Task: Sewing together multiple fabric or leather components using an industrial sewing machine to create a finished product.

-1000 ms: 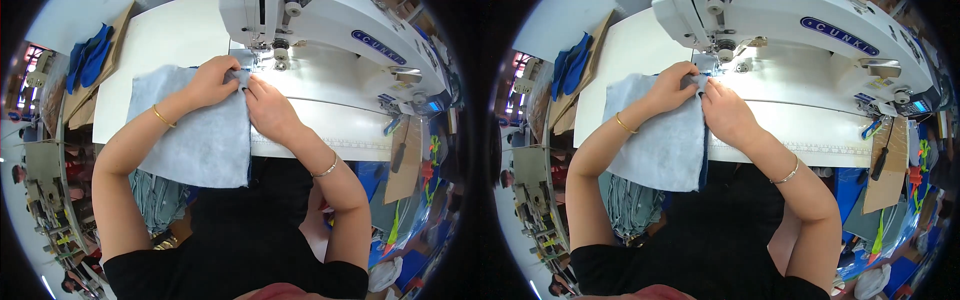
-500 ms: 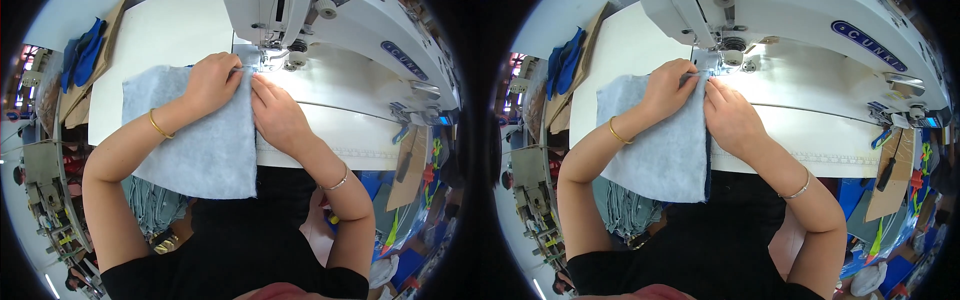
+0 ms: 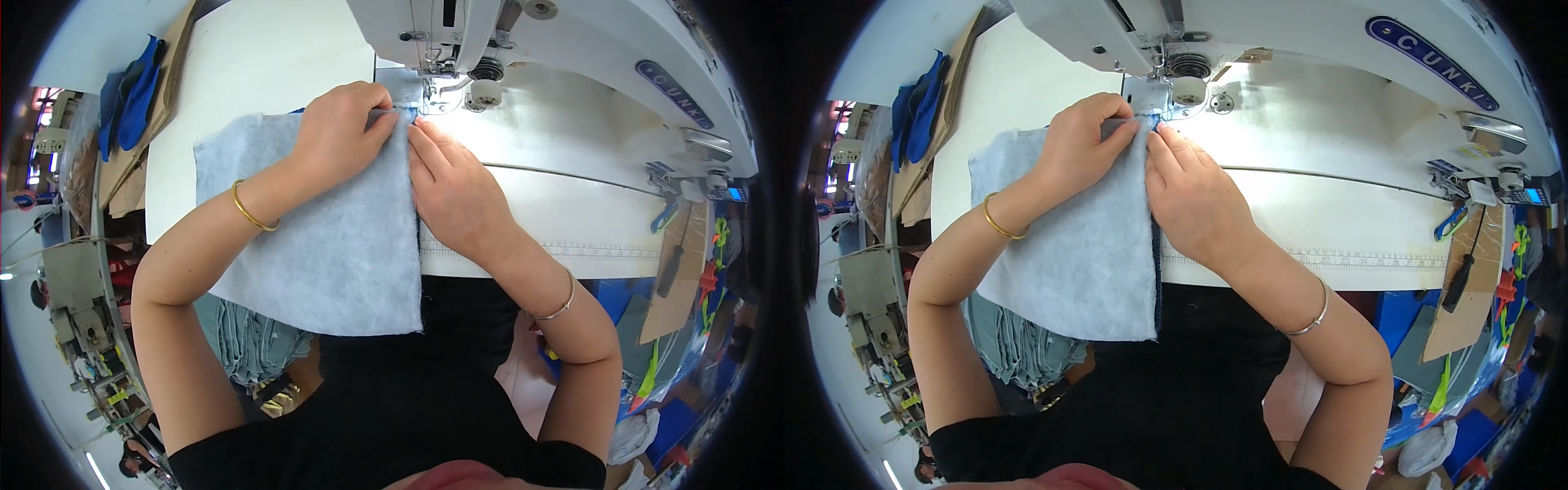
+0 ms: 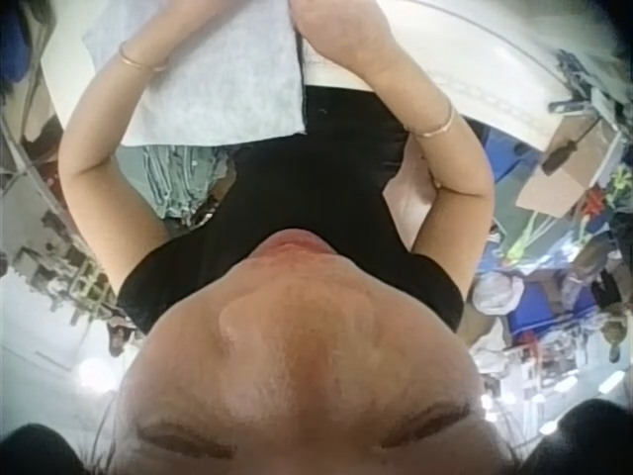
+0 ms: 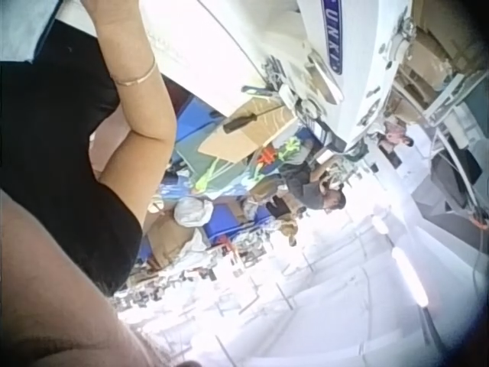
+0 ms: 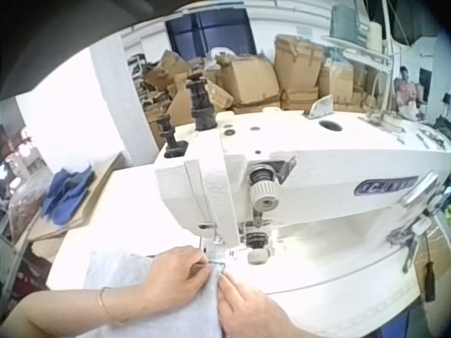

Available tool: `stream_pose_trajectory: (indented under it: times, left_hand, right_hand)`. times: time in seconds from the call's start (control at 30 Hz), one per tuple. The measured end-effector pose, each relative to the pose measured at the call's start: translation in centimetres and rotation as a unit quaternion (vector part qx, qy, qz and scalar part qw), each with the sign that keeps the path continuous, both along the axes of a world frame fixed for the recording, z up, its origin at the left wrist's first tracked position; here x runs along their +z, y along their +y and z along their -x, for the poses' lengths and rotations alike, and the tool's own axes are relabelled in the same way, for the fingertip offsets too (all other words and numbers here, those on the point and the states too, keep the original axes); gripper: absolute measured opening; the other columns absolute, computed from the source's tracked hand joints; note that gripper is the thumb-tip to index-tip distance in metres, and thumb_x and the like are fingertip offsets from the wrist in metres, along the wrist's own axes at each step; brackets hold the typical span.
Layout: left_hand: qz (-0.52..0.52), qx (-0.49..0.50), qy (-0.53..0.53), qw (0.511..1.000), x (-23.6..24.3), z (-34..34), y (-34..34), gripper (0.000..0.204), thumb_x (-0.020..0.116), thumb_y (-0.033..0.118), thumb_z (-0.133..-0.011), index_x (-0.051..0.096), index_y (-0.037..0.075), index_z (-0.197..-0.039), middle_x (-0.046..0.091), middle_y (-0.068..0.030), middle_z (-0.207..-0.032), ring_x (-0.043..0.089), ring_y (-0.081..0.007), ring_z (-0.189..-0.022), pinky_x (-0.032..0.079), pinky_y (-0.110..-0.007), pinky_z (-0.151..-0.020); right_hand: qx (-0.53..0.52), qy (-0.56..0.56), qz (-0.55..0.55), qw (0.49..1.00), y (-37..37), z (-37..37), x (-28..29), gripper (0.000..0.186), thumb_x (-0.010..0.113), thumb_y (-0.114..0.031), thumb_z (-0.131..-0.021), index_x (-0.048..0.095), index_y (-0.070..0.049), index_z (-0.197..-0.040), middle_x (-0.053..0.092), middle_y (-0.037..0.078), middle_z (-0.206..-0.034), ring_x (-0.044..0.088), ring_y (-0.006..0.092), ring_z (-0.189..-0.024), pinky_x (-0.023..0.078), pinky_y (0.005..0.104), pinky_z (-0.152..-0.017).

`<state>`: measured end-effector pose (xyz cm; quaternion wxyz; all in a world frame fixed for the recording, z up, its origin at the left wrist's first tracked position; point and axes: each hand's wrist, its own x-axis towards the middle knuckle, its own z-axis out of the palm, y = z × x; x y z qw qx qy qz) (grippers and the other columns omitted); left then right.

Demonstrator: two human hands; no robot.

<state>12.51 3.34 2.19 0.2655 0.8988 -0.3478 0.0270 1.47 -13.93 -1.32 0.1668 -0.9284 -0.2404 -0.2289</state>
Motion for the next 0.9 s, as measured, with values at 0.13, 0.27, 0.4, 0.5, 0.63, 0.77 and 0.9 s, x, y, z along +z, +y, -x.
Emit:
stream_pose_trajectory:
  times: [0.13, 0.27, 0.4, 0.5, 0.63, 0.77, 0.9]
  left_hand:
    - [-0.001, -0.004, -0.019, 1.0, 0.11, 0.34, -0.23, 0.011, 0.071, 0.015, -0.088, 0.065, 0.006, -0.087, 0.066, -0.009, -0.082, 0.065, -0.0301, -0.079, 0.051, -0.044, -0.067]
    - [-0.011, -0.006, -0.022, 1.0, -0.08, 0.28, -0.18, 0.011, 0.072, 0.013, -0.089, 0.066, 0.004, -0.092, 0.067, -0.0092, -0.085, 0.064, -0.0288, -0.077, 0.05, -0.039, -0.068]
    - [-0.007, -0.01, -0.027, 1.0, -0.3, 0.24, -0.13, 0.011, 0.072, 0.013, -0.089, 0.066, 0.005, -0.092, 0.066, -0.0089, -0.084, 0.064, -0.0289, -0.078, 0.05, -0.039, -0.068]
    - [-0.007, -0.01, -0.036, 0.999, -0.27, 0.28, -0.19, 0.01, 0.071, 0.013, -0.09, 0.066, 0.005, -0.093, 0.066, -0.0084, -0.084, 0.063, -0.0287, -0.076, 0.049, -0.039, -0.067]
    - [-0.023, -0.013, -0.043, 0.999, -0.31, 0.17, -0.18, 0.01, 0.071, 0.014, -0.091, 0.066, 0.006, -0.093, 0.066, -0.0079, -0.085, 0.062, -0.0279, -0.074, 0.048, -0.04, -0.065]
    - [-0.019, -0.017, -0.047, 0.999, -0.49, 0.01, -0.22, 0.011, 0.071, 0.015, -0.091, 0.065, 0.007, -0.094, 0.066, -0.0073, -0.085, 0.061, -0.0271, -0.072, 0.048, -0.04, -0.064]
    - [-0.022, -0.014, -0.051, 0.998, -0.57, -0.1, -0.29, 0.012, 0.071, 0.016, -0.091, 0.064, 0.007, -0.094, 0.066, -0.0067, -0.085, 0.061, -0.0265, -0.071, 0.048, -0.04, -0.063]
  right_hand:
    - [-0.014, -0.004, -0.013, 1.0, 0.16, 0.16, -0.08, 0.032, 0.061, -0.004, -0.085, 0.065, 0.015, -0.111, 0.062, 0.026, -0.127, 0.061, 0.0357, -0.124, 0.052, 0.0406, -0.106]
    - [-0.018, -0.015, -0.004, 1.0, 0.07, 0.2, -0.31, 0.032, 0.062, -0.004, -0.085, 0.064, 0.014, -0.11, 0.062, 0.026, -0.126, 0.062, 0.0363, -0.123, 0.052, 0.0404, -0.105]
    - [-0.029, 0.007, -0.041, 0.999, 0.26, 0.37, 0.09, 0.031, 0.061, -0.005, -0.086, 0.064, 0.012, -0.112, 0.062, 0.024, -0.125, 0.061, 0.0368, -0.122, 0.052, 0.041, -0.103]
    - [-0.041, 0.008, -0.07, 0.997, 0.37, 0.39, 0.34, 0.032, 0.061, -0.006, -0.086, 0.065, 0.009, -0.114, 0.063, 0.023, -0.127, 0.061, 0.0366, -0.123, 0.051, 0.0428, -0.104]
    - [-0.039, -0.011, -0.019, 0.999, 0.11, 0.16, 0.21, 0.034, 0.06, -0.008, -0.087, 0.064, 0.008, -0.117, 0.063, 0.022, -0.129, 0.06, 0.0363, -0.125, 0.049, 0.0446, -0.106]
    - [-0.038, -0.006, -0.013, 0.999, 0.05, 0.11, 0.02, 0.036, 0.059, -0.009, -0.089, 0.064, 0.008, -0.12, 0.063, 0.022, -0.131, 0.059, 0.0361, -0.127, 0.046, 0.0452, -0.109]
    - [-0.04, 0.001, -0.001, 0.999, 0.04, 0.15, 0.14, 0.039, 0.058, -0.01, -0.089, 0.064, 0.009, -0.122, 0.063, 0.022, -0.133, 0.058, 0.0354, -0.128, 0.045, 0.0447, -0.111]
